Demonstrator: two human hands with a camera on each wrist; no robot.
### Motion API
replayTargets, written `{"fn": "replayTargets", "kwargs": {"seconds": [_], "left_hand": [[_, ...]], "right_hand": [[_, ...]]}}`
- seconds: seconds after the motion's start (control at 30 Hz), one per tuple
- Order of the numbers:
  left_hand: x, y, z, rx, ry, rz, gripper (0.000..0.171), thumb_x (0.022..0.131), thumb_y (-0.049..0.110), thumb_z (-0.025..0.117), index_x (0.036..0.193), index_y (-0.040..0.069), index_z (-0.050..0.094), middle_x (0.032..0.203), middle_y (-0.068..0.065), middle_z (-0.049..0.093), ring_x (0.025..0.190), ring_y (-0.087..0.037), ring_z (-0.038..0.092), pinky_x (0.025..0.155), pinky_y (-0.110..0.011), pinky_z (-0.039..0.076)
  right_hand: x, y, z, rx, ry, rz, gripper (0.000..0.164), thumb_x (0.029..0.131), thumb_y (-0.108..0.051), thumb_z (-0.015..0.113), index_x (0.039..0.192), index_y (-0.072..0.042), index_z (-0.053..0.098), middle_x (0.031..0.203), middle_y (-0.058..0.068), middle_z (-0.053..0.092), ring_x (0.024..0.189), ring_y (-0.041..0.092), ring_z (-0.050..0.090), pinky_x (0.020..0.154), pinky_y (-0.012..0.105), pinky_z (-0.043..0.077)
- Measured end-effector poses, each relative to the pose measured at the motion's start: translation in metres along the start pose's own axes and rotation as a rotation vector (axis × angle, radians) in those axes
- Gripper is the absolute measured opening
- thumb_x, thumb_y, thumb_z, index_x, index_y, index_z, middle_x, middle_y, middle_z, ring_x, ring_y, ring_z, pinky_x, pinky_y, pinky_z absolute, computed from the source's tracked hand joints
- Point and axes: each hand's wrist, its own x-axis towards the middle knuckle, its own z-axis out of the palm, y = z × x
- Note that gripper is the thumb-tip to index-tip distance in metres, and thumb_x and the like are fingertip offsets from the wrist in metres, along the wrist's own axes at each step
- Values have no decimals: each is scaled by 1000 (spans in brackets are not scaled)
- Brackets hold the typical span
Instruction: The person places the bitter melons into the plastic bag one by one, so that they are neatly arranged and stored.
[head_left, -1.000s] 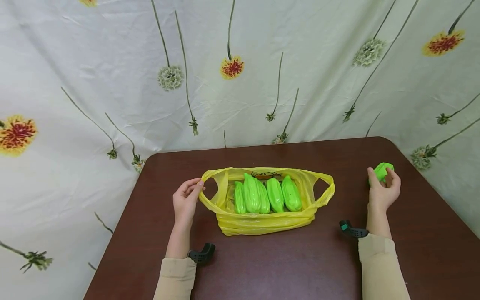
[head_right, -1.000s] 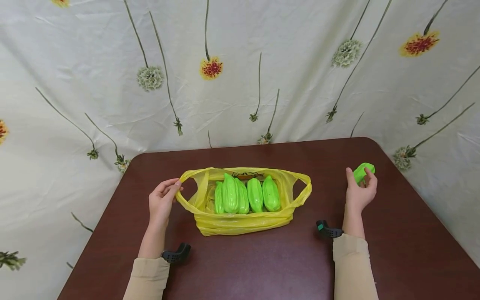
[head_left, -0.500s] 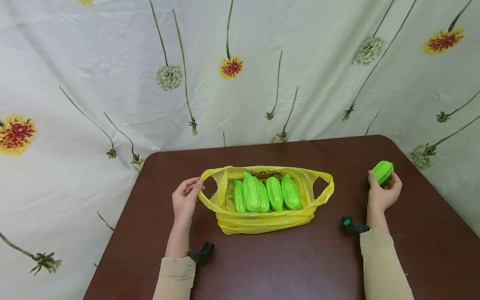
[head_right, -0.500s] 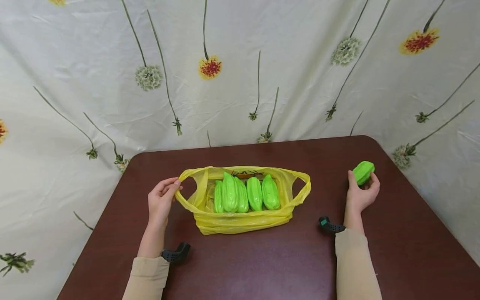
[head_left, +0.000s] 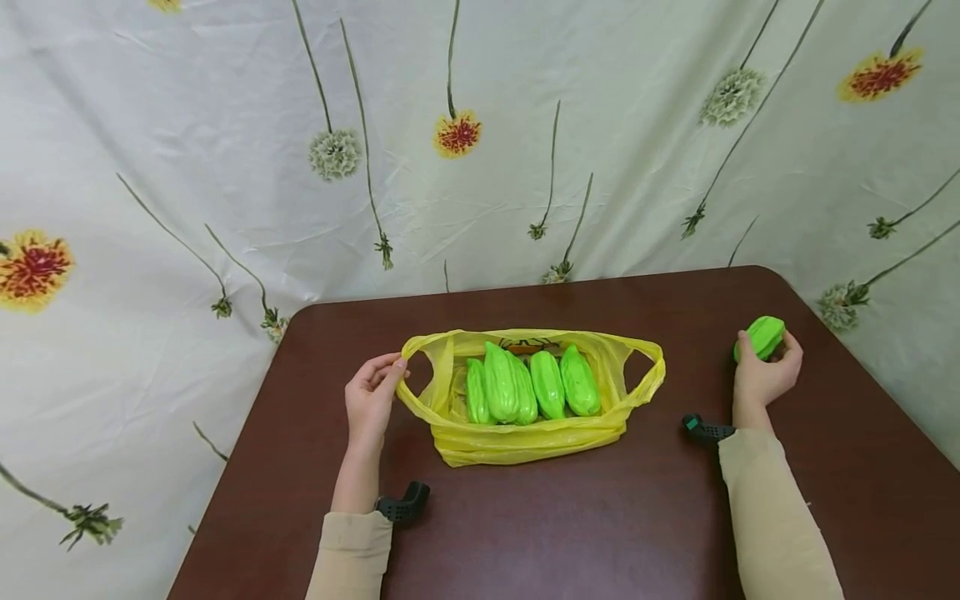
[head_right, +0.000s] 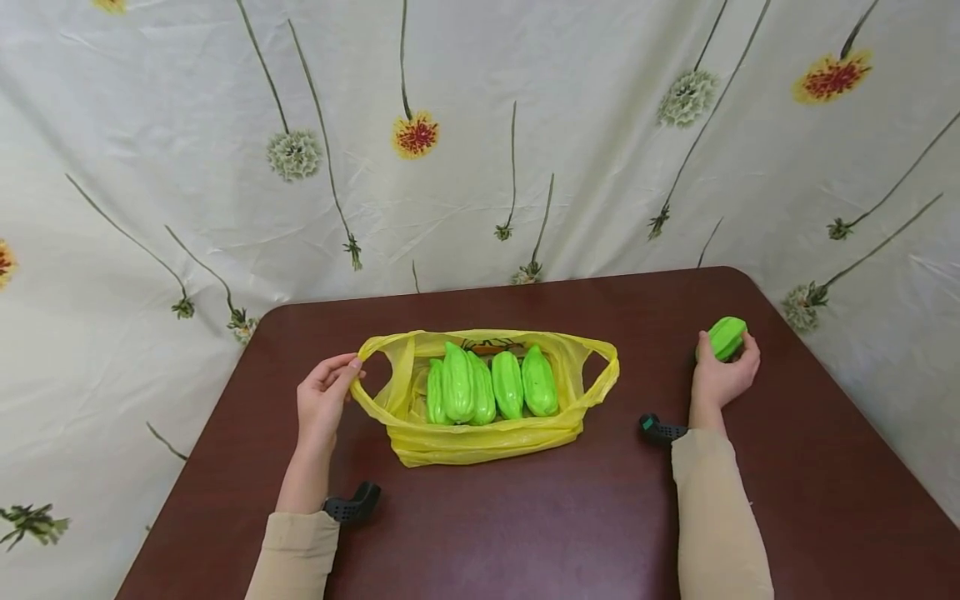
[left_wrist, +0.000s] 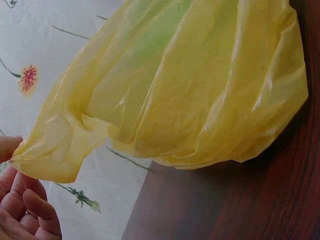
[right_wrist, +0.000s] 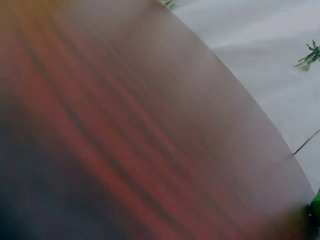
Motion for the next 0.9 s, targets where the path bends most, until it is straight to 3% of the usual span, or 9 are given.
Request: {"fn": "replayTargets", "kwargs": {"seconds": [0.23, 0.53, 0.9], "left_hand": [[1, 0, -1, -3, 2, 12, 25, 90, 9, 63, 106, -9, 65, 71, 2, 66, 59, -8, 50, 53, -20, 39], [1, -1, -2, 1, 0, 5, 25, 90, 10, 63, 106, -9, 65, 72, 1, 66, 59, -8, 51, 52, -19, 39], [1, -1, -2, 3, 0, 0, 25, 90, 10, 63, 107, -8, 65, 72, 2, 66, 60, -9, 52, 53, -19, 39]], "right_hand": [[1, -1, 2, 55, -11, 81, 54, 79, -16, 73, 129, -14, 51, 130, 2, 51, 118, 12, 45, 99, 22, 33], [-5, -5, -2, 67, 21, 101, 50, 79, -16, 73, 126, -13, 56, 127, 2, 54, 116, 13, 47, 95, 20, 35], [-20, -18, -9, 160, 17, 204, 49, 79, -15, 75, 125, -11, 58, 122, 0, 54, 116, 12, 48, 96, 22, 38]]}}
